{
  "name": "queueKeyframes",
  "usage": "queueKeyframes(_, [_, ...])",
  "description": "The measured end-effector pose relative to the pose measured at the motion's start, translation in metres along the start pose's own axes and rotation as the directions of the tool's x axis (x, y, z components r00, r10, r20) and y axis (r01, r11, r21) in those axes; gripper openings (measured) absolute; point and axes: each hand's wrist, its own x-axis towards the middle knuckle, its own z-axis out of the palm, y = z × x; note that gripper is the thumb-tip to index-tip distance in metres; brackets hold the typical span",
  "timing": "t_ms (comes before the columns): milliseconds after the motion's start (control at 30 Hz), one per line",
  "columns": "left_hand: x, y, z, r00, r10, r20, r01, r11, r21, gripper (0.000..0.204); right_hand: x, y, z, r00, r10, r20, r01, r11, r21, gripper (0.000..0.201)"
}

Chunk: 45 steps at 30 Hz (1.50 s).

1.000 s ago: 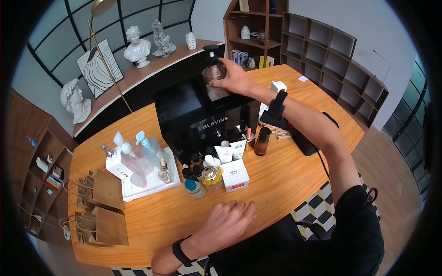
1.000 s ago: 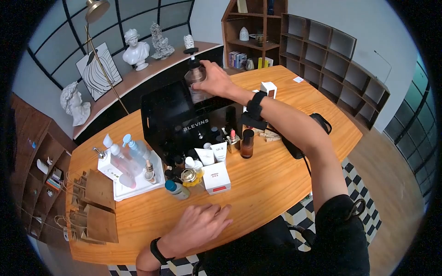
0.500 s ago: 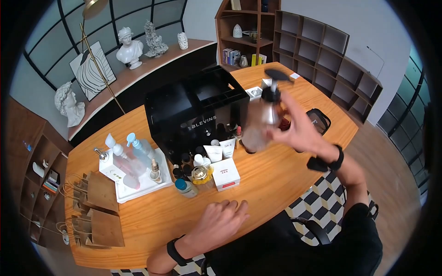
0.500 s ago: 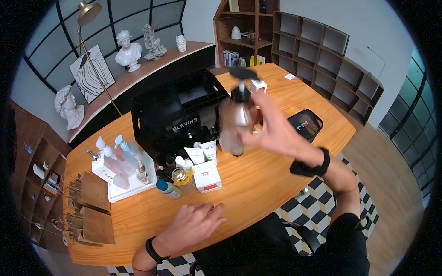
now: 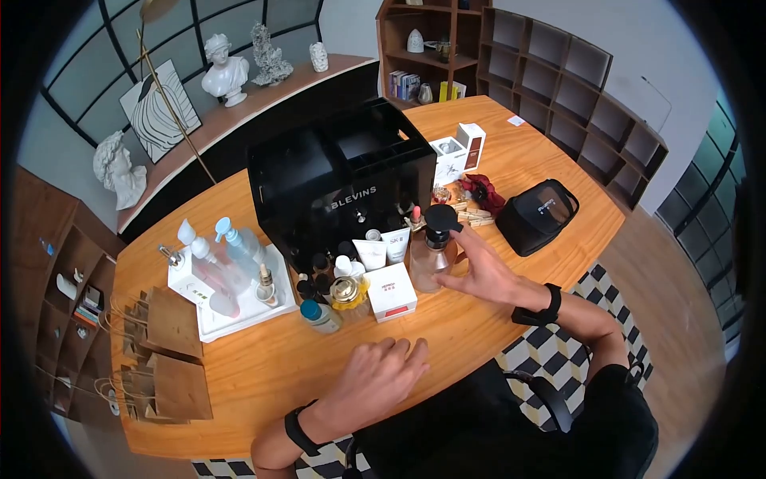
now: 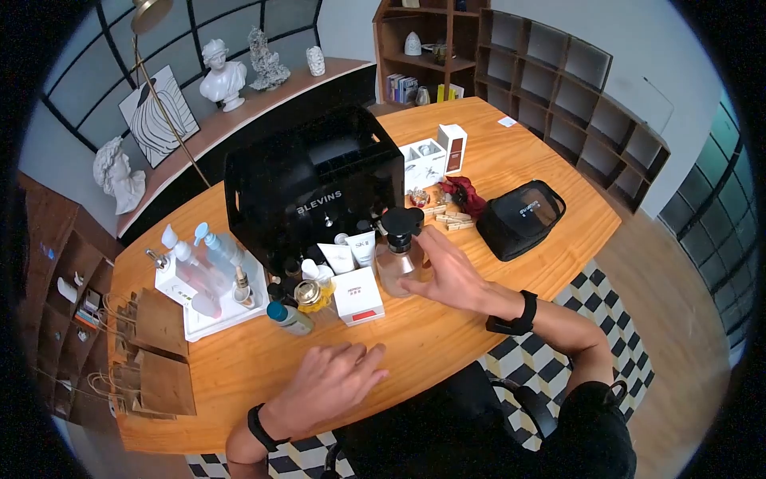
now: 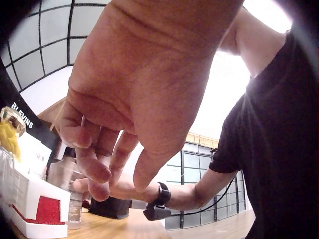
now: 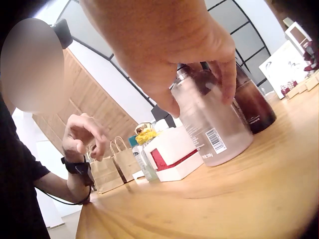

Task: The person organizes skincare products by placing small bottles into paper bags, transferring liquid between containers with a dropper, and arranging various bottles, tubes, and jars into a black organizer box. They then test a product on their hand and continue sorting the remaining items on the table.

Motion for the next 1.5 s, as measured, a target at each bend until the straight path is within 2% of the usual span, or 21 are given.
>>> queueKeyframes(67, [0.001,0.001,-0.002,1.000,-0.007,0.014,0.007,1.000,-0.008,0.033,-0.001,-0.003,0.002,1.000,0.015,-0.011,-0.015,1.000,0.013,0.070])
queueKeyframes(133, [0.001,0.002,0.000,1.000,-0.004,0.028,0.005,1.000,-0.018,0.033,-0.005,-0.012,-0.002,0.986,0.000,-0.167,0.017,0.995,0.099,0.066])
queueKeyframes(267, [0.001,0.003,0.003,1.000,0.014,0.006,-0.014,1.000,0.002,0.035,-0.028,-0.009,-0.006,0.985,0.061,-0.161,-0.044,0.993,0.108,0.063])
queueKeyframes(333, [0.000,0.004,0.005,1.000,0.007,0.007,-0.007,1.000,-0.003,0.035,-0.039,-0.007,-0.005,0.973,0.221,-0.068,-0.200,0.951,0.236,0.061])
queueKeyframes(367, [0.000,0.004,0.005,1.000,0.009,0.009,-0.009,1.000,0.001,0.034,-0.043,-0.010,-0.008,0.974,0.216,-0.064,-0.196,0.952,0.235,0.061])
queueKeyframes(433, [-0.001,0.003,0.007,1.000,-0.008,0.000,0.008,1.000,0.007,0.033,-0.046,-0.018,-0.016,0.925,0.366,0.104,-0.380,0.905,0.194,0.043])
queueKeyframes(467, [0.000,0.002,0.010,1.000,0.010,0.009,-0.010,1.000,-0.008,0.032,-0.050,-0.015,-0.015,0.931,0.345,0.121,-0.363,0.912,0.190,0.043])
queueKeyframes(533, [-0.001,0.002,0.015,1.000,-0.019,-0.016,0.019,1.000,-0.015,0.031,-0.057,-0.004,-0.011,0.991,-0.032,0.127,0.013,0.989,0.150,0.018])
queueKeyframes(600, [-0.004,0.001,0.018,0.994,0.094,-0.055,-0.093,0.995,0.027,0.033,-0.059,-0.014,-0.017,0.962,-0.187,0.198,0.177,0.982,0.066,0.006])
queueKeyframes(633, [-0.003,0.001,0.021,0.994,0.055,-0.089,-0.051,0.998,0.039,0.033,-0.056,-0.020,-0.020,0.916,-0.327,0.234,0.317,0.945,0.079,0.012])
queueKeyframes(700, [-0.002,0.002,0.027,0.994,0.107,-0.030,-0.107,0.994,0.022,0.042,-0.062,-0.032,-0.014,0.911,-0.301,0.282,0.285,0.954,0.097,0.011])
queueKeyframes(833, [-0.002,0.010,0.032,0.991,0.081,-0.102,-0.077,0.996,0.042,0.040,-0.057,-0.050,-0.009,0.871,-0.326,0.369,0.315,0.945,0.091,0.012])
queueKeyframes(933, [-0.006,0.022,0.023,0.992,0.117,-0.051,-0.115,0.992,0.050,0.045,-0.054,-0.059,0.003,0.872,-0.347,0.345,0.324,0.938,0.124,0.018])
queueKeyframes(1033, [-0.024,0.039,0.024,0.973,0.154,-0.170,-0.157,0.988,-0.004,0.046,-0.046,-0.069,0.010,0.823,-0.390,0.413,0.329,0.920,0.213,0.021])
queueKeyframes(1067, [-0.033,0.042,0.025,0.976,0.139,-0.170,-0.141,0.990,0.002,0.046,-0.044,-0.071,0.015,0.816,-0.404,0.414,0.339,0.914,0.225,0.021])
queueKeyframes(1167, [-0.067,0.048,0.028,0.945,0.102,-0.312,-0.088,0.994,0.057,0.049,-0.030,-0.080,0.033,0.698,-0.483,0.529,0.379,0.876,0.299,0.021])
queueKeyframes(1267, [-0.106,0.053,0.028,0.893,-0.031,-0.448,0.055,0.998,0.041,0.050,-0.020,-0.106,0.040,0.616,-0.476,0.628,0.354,0.879,0.318,0.030])
queueKeyframes(1333, [-0.135,0.057,0.030,0.862,-0.241,-0.446,0.279,0.960,0.021,0.048,-0.013,-0.125,0.043,0.477,-0.489,0.731,0.442,0.852,0.281,0.041])
queueKeyframes(1367, [-0.146,0.062,0.023,0.839,-0.341,-0.424,0.369,0.929,-0.018,0.042,-0.010,-0.132,0.047,0.469,-0.494,0.732,0.441,0.849,0.291,0.041])
queueKeyframes(1433, [-0.168,0.068,0.022,0.804,-0.431,-0.409,0.462,0.886,-0.025,0.042,-0.004,-0.144,0.055,0.373,-0.463,0.804,0.444,0.850,0.284,0.047])
queueKeyframes(1500, [-0.181,0.072,0.024,0.721,-0.509,-0.470,0.568,0.823,-0.021,0.029,-0.001,-0.159,0.065,0.373,-0.521,0.768,0.472,0.819,0.326,0.047])
